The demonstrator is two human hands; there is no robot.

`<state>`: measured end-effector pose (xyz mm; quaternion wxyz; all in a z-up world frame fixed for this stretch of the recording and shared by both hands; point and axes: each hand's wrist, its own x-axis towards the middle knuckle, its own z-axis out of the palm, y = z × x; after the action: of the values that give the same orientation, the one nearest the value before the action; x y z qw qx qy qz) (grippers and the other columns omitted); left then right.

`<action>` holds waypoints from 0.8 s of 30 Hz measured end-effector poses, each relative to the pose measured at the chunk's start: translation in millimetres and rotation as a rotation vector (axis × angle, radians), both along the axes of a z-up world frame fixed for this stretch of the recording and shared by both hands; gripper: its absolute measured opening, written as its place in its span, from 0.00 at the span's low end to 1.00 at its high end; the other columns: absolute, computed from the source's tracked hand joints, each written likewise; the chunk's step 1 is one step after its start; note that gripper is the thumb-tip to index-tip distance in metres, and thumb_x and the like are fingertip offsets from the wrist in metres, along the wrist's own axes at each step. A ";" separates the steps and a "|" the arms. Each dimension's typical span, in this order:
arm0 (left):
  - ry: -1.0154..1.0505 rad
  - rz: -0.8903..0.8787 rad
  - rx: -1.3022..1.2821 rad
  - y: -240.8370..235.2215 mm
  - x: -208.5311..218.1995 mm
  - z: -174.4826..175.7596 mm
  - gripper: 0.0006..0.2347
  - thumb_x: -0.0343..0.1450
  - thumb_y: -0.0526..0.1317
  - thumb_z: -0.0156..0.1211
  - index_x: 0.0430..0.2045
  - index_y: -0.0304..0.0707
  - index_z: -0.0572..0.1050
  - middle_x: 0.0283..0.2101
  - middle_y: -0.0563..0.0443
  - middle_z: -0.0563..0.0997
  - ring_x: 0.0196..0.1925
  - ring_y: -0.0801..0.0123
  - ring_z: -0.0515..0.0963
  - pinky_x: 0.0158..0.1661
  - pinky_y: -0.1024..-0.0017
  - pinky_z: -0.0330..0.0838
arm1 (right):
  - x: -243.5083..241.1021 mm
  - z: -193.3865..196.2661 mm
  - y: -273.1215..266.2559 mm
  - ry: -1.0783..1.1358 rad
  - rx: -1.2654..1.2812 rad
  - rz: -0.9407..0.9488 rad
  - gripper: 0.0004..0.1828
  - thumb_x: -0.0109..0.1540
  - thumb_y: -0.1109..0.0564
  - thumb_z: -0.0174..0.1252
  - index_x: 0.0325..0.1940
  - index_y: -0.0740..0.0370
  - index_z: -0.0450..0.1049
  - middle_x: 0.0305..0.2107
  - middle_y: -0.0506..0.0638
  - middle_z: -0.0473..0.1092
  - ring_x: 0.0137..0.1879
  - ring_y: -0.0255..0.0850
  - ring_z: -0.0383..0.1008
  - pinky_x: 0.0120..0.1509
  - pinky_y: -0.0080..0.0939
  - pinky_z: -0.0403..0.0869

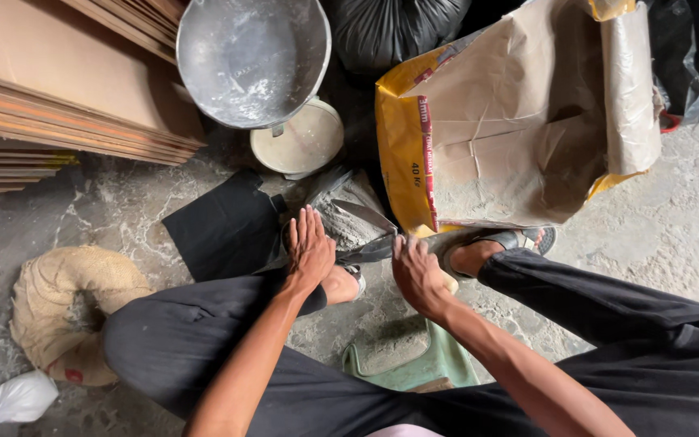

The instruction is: The person scoops dry cement powder from a large bag into a smaller bag using a trowel, while holding the opening of the larger bag open with their other hand.

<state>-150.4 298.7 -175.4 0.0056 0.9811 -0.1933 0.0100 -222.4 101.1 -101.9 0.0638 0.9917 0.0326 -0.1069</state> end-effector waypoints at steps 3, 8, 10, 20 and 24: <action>-0.061 -0.026 -0.014 -13.4 5.5 8.9 0.25 0.59 0.39 0.44 0.50 0.22 0.63 0.59 0.34 0.62 0.64 0.53 0.59 0.62 0.57 0.46 | -19.5 -21.9 -39.7 0.186 0.207 -0.036 0.18 0.55 0.53 0.45 0.48 0.61 0.60 0.31 0.51 0.62 0.35 0.47 0.70 0.28 0.41 0.73; -0.121 -0.047 -0.252 -58.0 22.7 34.7 0.21 0.65 0.37 0.46 0.52 0.23 0.63 0.59 0.35 0.62 0.62 0.53 0.61 0.60 0.59 0.51 | -31.2 76.0 -123.1 0.569 0.780 -0.505 0.16 0.53 0.45 0.54 0.41 0.49 0.64 0.26 0.54 0.72 0.38 0.54 0.74 0.37 0.52 0.71; -0.065 -0.139 -0.374 -94.9 30.6 46.6 0.19 0.67 0.35 0.45 0.52 0.24 0.63 0.58 0.33 0.62 0.60 0.50 0.62 0.58 0.57 0.52 | -59.0 46.0 -177.5 0.512 0.833 -0.523 0.13 0.53 0.46 0.55 0.36 0.53 0.66 0.23 0.55 0.72 0.32 0.51 0.74 0.34 0.50 0.70; 0.199 -0.680 0.361 -257.8 44.6 -27.0 0.09 0.68 0.35 0.44 0.39 0.39 0.71 0.38 0.47 0.74 0.40 0.64 0.70 0.44 0.67 0.60 | 16.3 -49.1 -339.9 0.423 0.099 -0.145 0.20 0.62 0.56 0.48 0.58 0.47 0.58 0.25 0.46 0.69 0.27 0.34 0.66 0.23 0.31 0.69; 0.386 -0.498 0.461 -264.0 31.7 -70.5 0.11 0.66 0.34 0.43 0.32 0.31 0.76 0.40 0.33 0.76 0.45 0.46 0.71 0.47 0.46 0.58 | 33.1 -137.6 -341.1 0.323 0.063 -0.070 0.22 0.55 0.49 0.56 0.53 0.48 0.65 0.30 0.47 0.72 0.43 0.42 0.73 0.42 0.39 0.75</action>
<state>-118.7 34.7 -245.9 -0.1765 0.8634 -0.4180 -0.2204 -189.3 -240.0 -239.5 0.0227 0.9636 0.0112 -0.2661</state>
